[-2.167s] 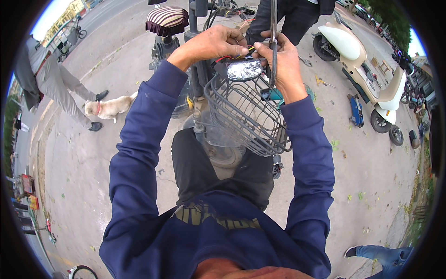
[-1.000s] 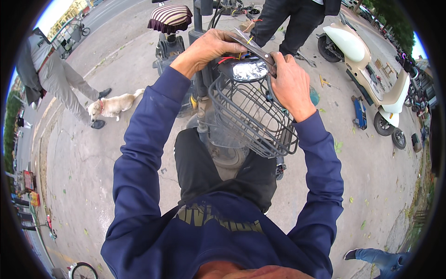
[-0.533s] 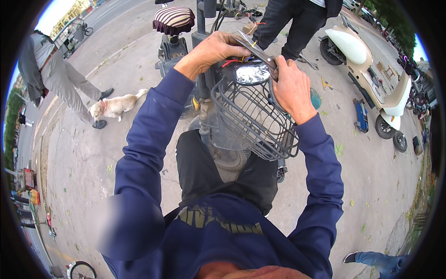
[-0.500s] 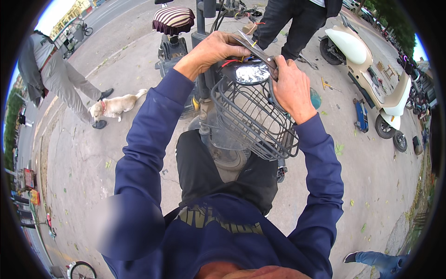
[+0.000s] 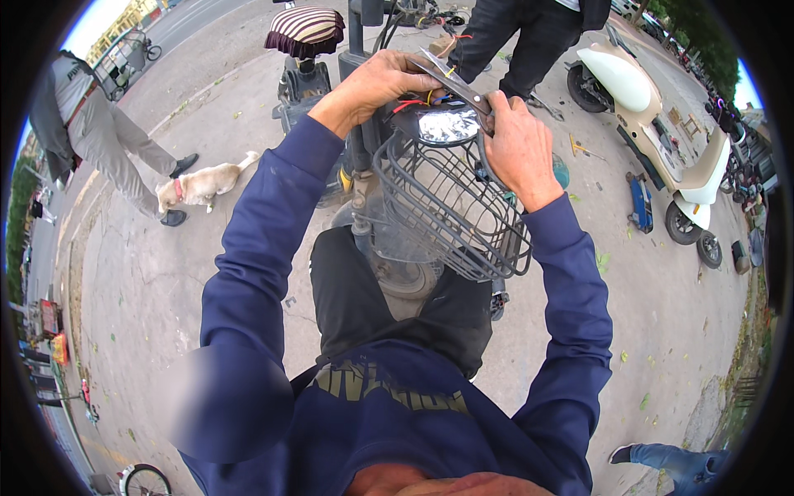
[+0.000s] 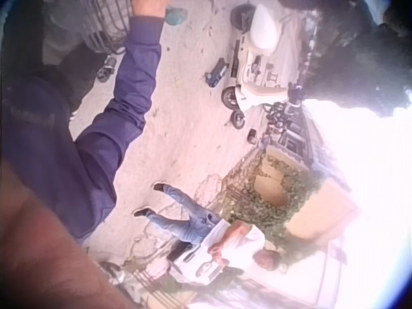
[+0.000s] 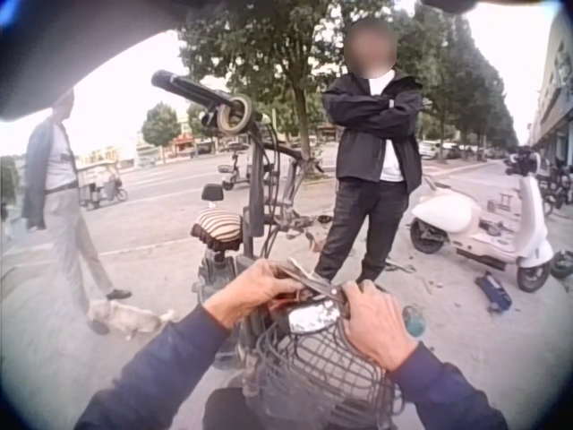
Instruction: The person repairs the wiring of an electric scooter's headlight assembly. They use pliers to strip and cut wires, then connect and twist the wires together. The headlight is tested and lights up, indicating a successful repair.
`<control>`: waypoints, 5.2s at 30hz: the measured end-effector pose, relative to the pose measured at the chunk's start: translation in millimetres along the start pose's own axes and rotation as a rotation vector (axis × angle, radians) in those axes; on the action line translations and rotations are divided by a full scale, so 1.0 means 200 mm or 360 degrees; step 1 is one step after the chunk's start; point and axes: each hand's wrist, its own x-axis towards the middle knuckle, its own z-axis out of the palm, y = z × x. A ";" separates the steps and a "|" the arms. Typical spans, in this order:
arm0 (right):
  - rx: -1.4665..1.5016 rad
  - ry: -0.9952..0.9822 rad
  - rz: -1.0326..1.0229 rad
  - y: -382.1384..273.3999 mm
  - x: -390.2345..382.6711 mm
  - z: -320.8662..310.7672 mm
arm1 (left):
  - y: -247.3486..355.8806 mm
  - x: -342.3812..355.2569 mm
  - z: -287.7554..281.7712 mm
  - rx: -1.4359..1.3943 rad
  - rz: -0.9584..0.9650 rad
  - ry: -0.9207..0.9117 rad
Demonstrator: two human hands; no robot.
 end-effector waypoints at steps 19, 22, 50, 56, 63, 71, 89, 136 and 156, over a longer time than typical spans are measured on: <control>0.0066 -0.0213 0.0102 0.01 0.05 -0.02 | -0.05 0.01 0.01 -0.0270 -0.0054 0.0092; 0.0308 -0.0354 0.0208 0.04 0.07 -0.02 | -0.05 0.01 0.03 -0.0312 -0.0099 0.0098; 0.0288 -0.0361 0.0209 0.03 0.09 -0.08 | -0.04 -0.01 0.05 -0.0248 0.0020 0.0151; 0.0712 -0.0490 0.0239 0.09 0.12 -0.07 | -0.09 0.00 0.04 -0.0297 0.0133 0.0114; 0.0945 -0.0548 0.0273 0.15 0.12 -0.05 | -0.08 0.02 0.03 -0.0243 0.0170 0.0084; 0.0116 -0.0200 0.0183 -0.03 0.08 -0.09 | -0.04 -0.02 0.04 -0.0104 0.0106 0.0157; 0.0361 0.0033 0.0286 0.02 0.16 -0.07 | -0.10 0.00 0.00 -0.0229 0.0375 0.0094; 0.1347 -0.0124 0.0860 0.45 -0.14 -0.24 | 0.06 0.29 -0.08 0.0280 0.0480 0.0316; 0.0699 0.0187 0.0098 0.33 0.34 0.05 | 0.08 0.25 -0.07 0.0123 0.0499 0.0333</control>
